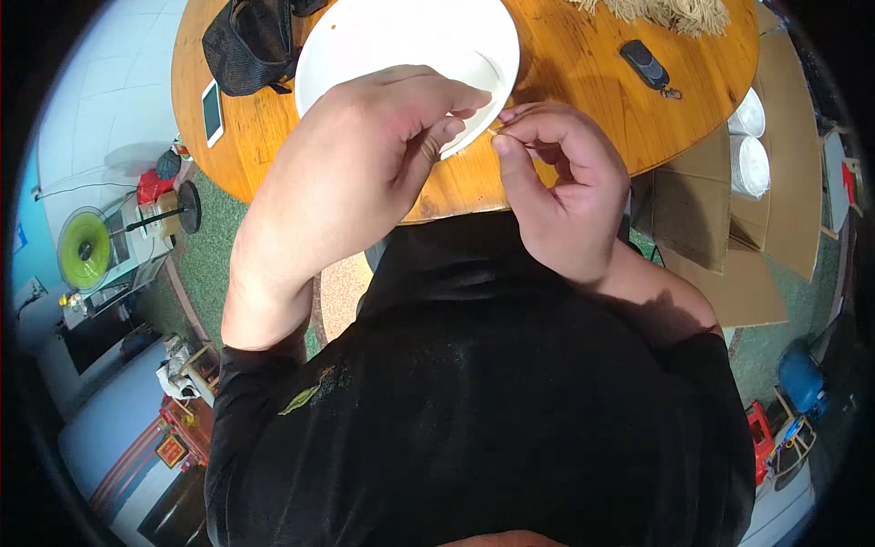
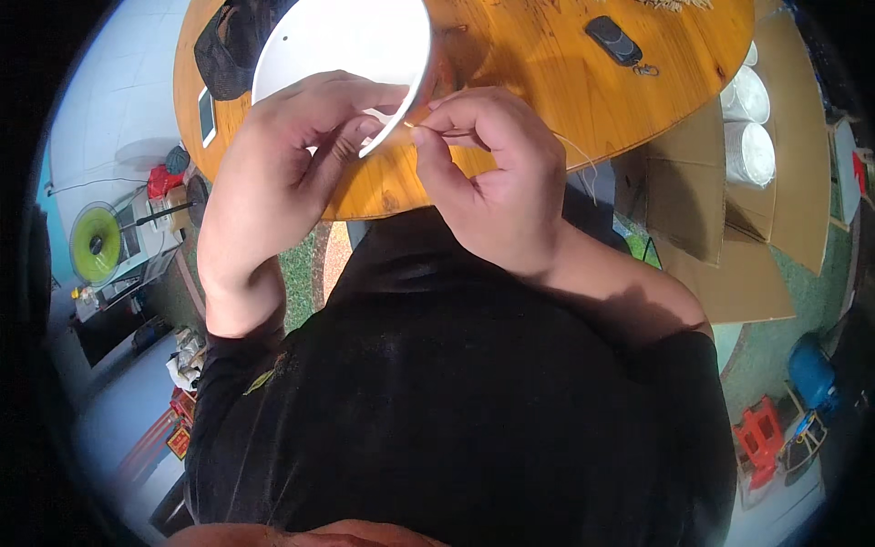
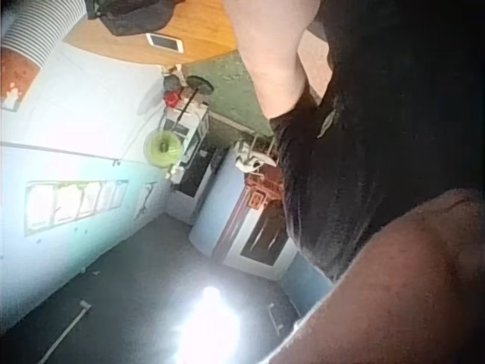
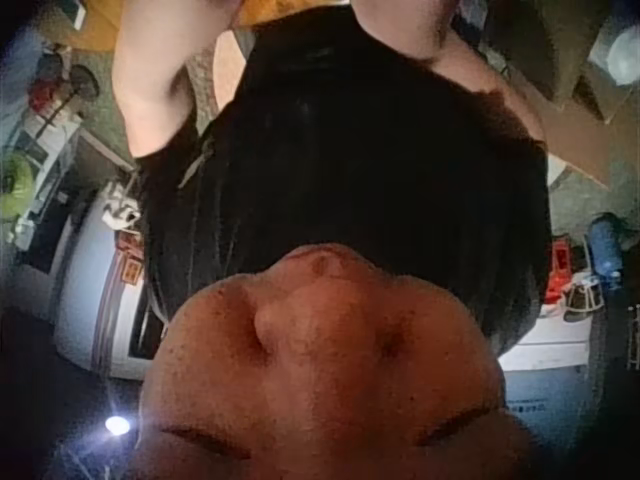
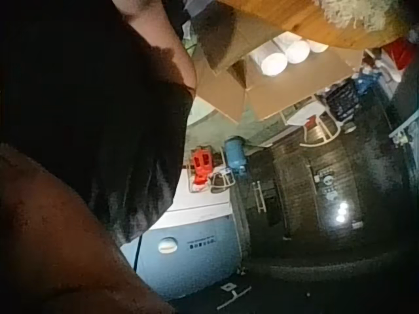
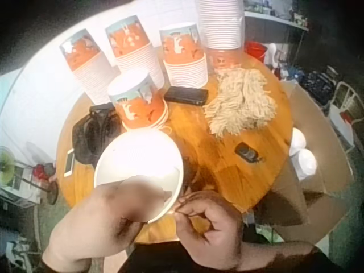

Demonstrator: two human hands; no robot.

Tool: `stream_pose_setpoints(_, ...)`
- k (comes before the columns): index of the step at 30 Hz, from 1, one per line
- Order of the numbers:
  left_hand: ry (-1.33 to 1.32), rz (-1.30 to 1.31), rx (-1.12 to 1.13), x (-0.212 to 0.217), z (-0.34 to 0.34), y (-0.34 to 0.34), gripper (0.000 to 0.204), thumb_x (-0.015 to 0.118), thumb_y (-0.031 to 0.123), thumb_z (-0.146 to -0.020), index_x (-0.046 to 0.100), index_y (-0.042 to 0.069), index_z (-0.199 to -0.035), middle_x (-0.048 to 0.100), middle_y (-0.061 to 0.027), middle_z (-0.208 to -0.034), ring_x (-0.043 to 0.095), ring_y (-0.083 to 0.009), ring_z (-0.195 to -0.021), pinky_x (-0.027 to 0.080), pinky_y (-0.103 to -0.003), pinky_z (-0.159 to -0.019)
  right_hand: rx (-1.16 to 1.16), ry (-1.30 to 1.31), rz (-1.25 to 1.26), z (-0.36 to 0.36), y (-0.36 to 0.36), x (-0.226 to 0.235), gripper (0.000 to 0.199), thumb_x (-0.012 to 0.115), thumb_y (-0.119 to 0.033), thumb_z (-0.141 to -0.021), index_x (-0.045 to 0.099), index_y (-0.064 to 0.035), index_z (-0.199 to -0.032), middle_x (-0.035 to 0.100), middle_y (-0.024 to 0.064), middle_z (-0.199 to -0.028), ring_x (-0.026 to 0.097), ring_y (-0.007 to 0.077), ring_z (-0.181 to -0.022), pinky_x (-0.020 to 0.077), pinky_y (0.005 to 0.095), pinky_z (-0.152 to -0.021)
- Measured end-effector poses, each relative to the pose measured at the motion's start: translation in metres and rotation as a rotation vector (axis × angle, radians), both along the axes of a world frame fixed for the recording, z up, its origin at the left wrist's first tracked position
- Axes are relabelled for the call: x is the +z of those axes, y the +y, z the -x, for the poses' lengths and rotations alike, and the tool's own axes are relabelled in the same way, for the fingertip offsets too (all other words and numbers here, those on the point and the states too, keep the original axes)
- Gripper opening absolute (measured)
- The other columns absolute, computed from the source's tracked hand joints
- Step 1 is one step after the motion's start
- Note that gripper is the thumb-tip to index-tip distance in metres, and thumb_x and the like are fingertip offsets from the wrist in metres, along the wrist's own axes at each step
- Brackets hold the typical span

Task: Threading a cord through pre-drilled holes in a paper bucket to attach a handle.

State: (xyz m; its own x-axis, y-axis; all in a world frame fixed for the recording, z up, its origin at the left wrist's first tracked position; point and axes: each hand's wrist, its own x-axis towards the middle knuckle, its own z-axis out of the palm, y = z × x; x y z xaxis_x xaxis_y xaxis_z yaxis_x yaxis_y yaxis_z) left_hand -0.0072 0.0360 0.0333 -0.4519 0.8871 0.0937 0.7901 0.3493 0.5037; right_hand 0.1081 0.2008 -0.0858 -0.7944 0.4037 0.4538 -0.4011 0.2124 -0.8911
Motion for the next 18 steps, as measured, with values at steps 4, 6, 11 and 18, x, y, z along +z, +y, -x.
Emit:
stream_pose_setpoints(4, -0.045, 0.007, 0.016, 0.0008, 0.0004, 0.0025, 0.021, 0.069, 0.0, -0.1, 0.077, 0.001, -0.12, 0.076, -0.0164, -0.106, 0.075, -0.0334, -0.095, 0.058, -0.037, -0.085, 0.006, -0.015, 0.031, -0.0008, -0.0008, 0.0045, 0.014, 0.081, 0.004, -0.092, 0.071, 0.0027, -0.102, 0.073, 0.0128, -0.102, 0.077, 0.0186, -0.089, 0.0642, 0.028, -0.077)
stream_pose_setpoints(6, -0.047, -0.004, 0.015, 0.001, 0.0007, 0.0035, 0.02, 0.07, 0.0, -0.1, 0.077, 0.001, -0.119, 0.076, -0.0161, -0.105, 0.075, -0.0335, -0.094, 0.058, -0.037, -0.084, 0.011, -0.025, 0.043, -0.0007, -0.0007, 0.0049, 0.014, 0.08, 0.004, -0.092, 0.071, 0.0029, -0.102, 0.073, 0.013, -0.102, 0.077, 0.0188, -0.089, 0.0648, 0.0283, -0.077)
stream_pose_setpoints(11, -0.01, 0.002, -0.006, 0.0, 0.0013, 0.0058, 0.021, 0.071, 0.0, -0.099, 0.077, 0.001, -0.118, 0.076, -0.0163, -0.103, 0.076, -0.0317, -0.091, 0.058, -0.036, -0.081, -0.013, -0.047, 0.012, -0.0008, -0.0002, 0.0036, 0.015, 0.082, 0.003, -0.091, 0.072, 0.0022, -0.102, 0.073, 0.0133, -0.102, 0.077, 0.019, -0.088, 0.0651, 0.0287, -0.078)
stream_pose_setpoints(18, -0.051, -0.001, -0.005, 0.0006, 0.0031, 0.005, 0.02, 0.072, 0.001, -0.099, 0.077, 0.0, -0.119, 0.076, -0.0157, -0.099, 0.076, -0.0289, -0.087, 0.058, -0.035, -0.078, -0.028, -0.045, 0.01, 0.0008, -0.0023, 0.0075, 0.014, 0.084, 0.002, -0.089, 0.073, 0.0003, -0.098, 0.075, 0.0117, -0.098, 0.076, 0.0192, -0.085, 0.0628, 0.0283, -0.075)
